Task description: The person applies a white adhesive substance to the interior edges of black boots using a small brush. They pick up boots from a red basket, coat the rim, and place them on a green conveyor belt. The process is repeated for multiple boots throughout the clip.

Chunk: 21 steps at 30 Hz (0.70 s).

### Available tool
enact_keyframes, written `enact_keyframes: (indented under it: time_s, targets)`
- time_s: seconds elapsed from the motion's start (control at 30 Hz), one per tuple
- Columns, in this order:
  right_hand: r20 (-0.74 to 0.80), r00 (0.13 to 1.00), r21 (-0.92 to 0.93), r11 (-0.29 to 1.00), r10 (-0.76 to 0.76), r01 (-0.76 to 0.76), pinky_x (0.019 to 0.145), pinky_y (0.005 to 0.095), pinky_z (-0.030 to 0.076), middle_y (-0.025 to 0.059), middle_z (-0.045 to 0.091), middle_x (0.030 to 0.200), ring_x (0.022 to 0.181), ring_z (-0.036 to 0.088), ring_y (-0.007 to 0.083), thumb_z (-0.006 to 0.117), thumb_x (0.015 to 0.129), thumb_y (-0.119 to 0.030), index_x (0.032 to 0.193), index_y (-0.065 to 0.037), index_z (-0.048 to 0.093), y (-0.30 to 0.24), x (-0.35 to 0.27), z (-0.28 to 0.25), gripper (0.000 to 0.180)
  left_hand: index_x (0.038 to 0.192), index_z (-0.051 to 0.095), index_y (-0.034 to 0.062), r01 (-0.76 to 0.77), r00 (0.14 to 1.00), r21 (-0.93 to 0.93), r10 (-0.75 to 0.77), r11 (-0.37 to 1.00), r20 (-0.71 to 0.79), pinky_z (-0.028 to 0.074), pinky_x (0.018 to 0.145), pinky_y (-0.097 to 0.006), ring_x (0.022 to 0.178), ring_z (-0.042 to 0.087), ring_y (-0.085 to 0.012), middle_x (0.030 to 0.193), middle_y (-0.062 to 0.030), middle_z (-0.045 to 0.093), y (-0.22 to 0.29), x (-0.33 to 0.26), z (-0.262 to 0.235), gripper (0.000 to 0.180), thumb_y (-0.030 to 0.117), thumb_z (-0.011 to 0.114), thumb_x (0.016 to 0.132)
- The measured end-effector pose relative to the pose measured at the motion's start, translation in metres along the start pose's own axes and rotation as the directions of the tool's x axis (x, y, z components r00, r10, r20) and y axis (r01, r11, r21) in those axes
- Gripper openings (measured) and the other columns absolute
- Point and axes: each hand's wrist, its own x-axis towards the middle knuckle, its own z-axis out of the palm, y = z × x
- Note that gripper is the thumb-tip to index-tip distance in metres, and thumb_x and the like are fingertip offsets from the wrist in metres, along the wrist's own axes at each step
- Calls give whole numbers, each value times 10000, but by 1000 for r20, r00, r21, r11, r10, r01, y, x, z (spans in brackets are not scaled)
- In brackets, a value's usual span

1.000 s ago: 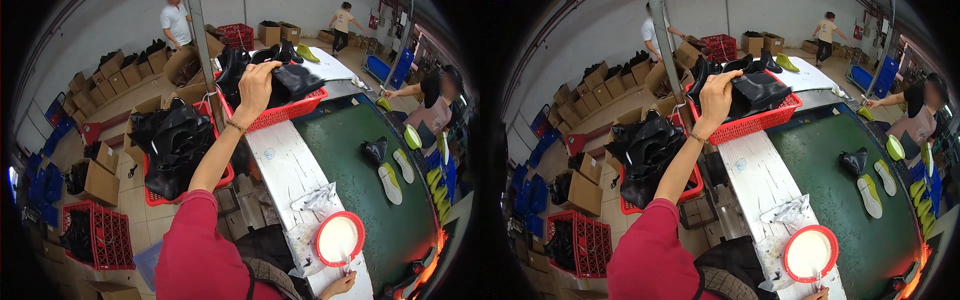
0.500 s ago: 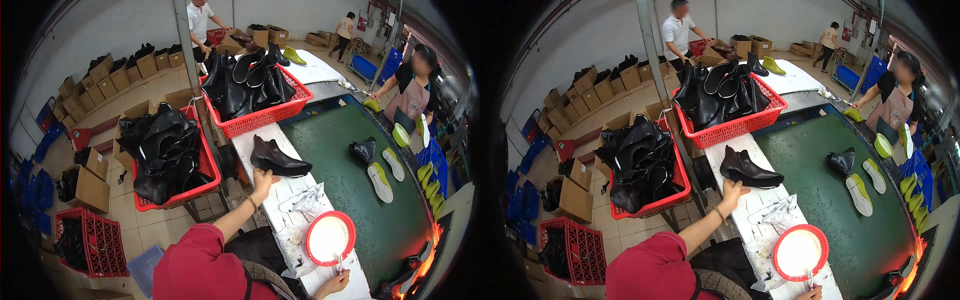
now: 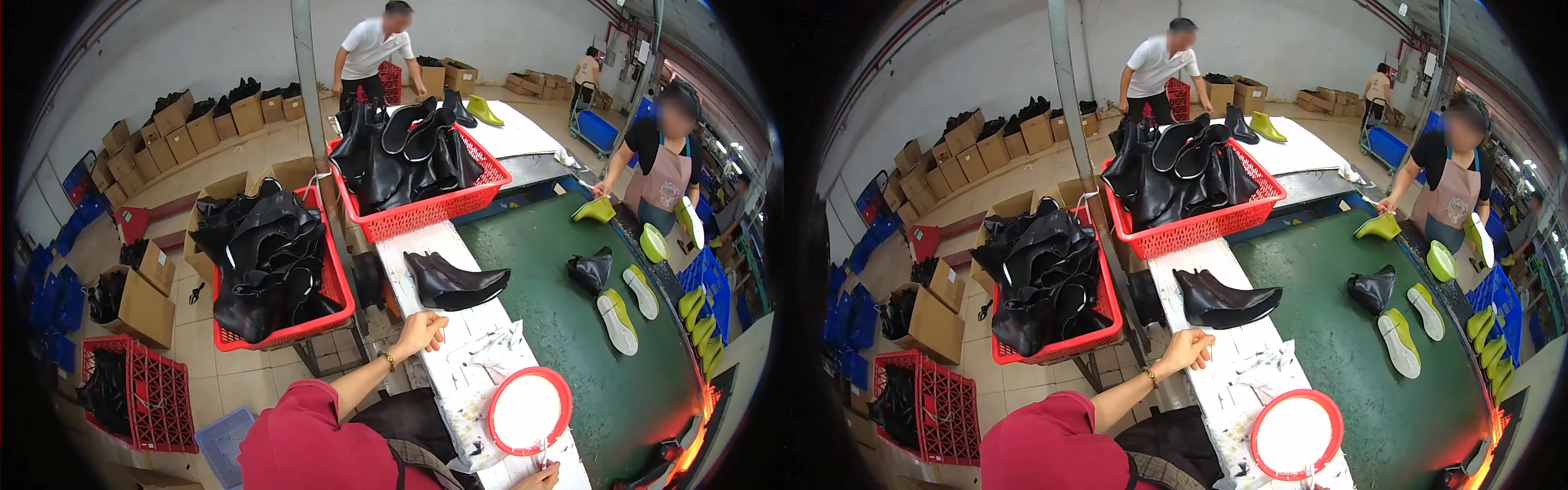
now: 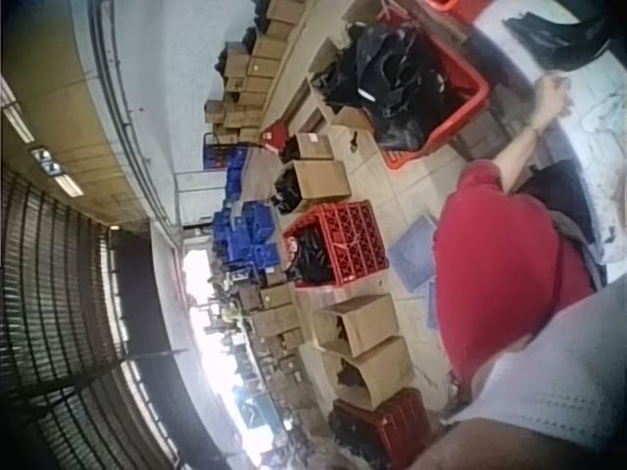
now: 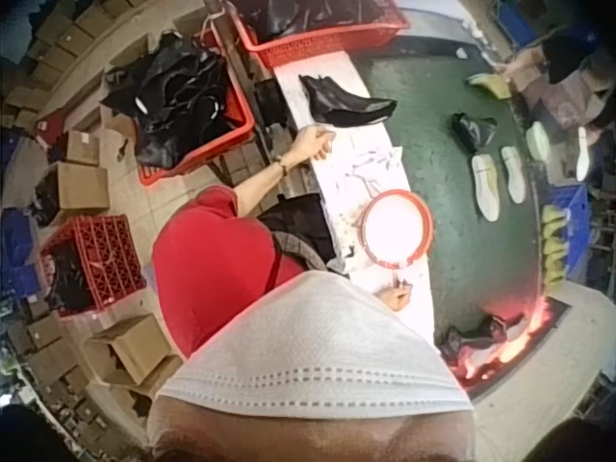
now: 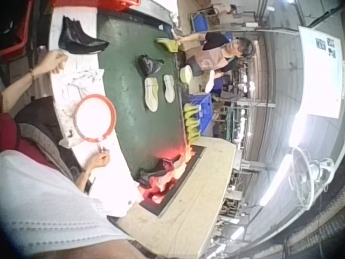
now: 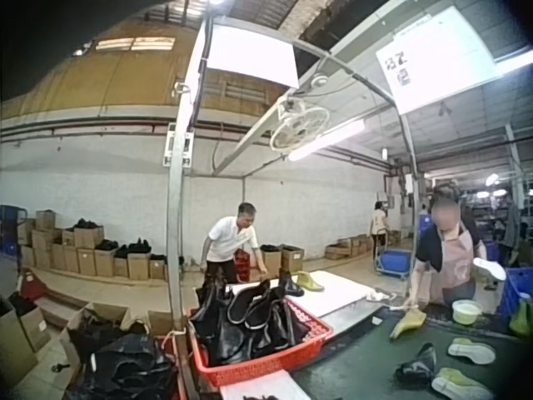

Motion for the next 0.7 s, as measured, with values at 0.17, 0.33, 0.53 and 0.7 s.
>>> enact_keyframes:
  time_s: [0.17,0.33,0.53,0.7]
  targets:
    - [46,999,-79,996,-28,31,786,408,593,232,731,962,871,714,302,580,999,-115,1046,88,725,-5,2,-4,254,994,680,-59,14,1000,14,-15,1000,21,490,381,-266,509,676,-152,710,-117,700,4,4,-4,398,334,622,1030]
    - [56,998,-105,994,18,-12,791,411,590,235,731,959,879,710,307,580,1002,-123,1043,90,724,-4,3,-4,260,940,672,-50,7,1000,16,-7,1000,3,487,378,-261,505,673,-149,690,-109,693,4,4,-4,416,350,603,1036]
    - [38,995,-54,994,95,-93,763,416,574,233,729,948,859,694,306,562,1026,-162,1014,77,734,-10,0,-2,294,885,670,-38,-14,1000,8,14,1000,-9,488,380,-255,499,669,-137,678,-92,692,4,1,-1,436,364,594,1036]
    - [53,998,-101,994,37,-31,739,418,562,225,726,933,816,681,297,561,1035,-178,996,64,739,-8,2,-3,303,845,667,-19,-13,1000,6,13,1000,-19,494,381,-260,490,668,-136,657,-78,684,1,2,1,440,369,589,1038]
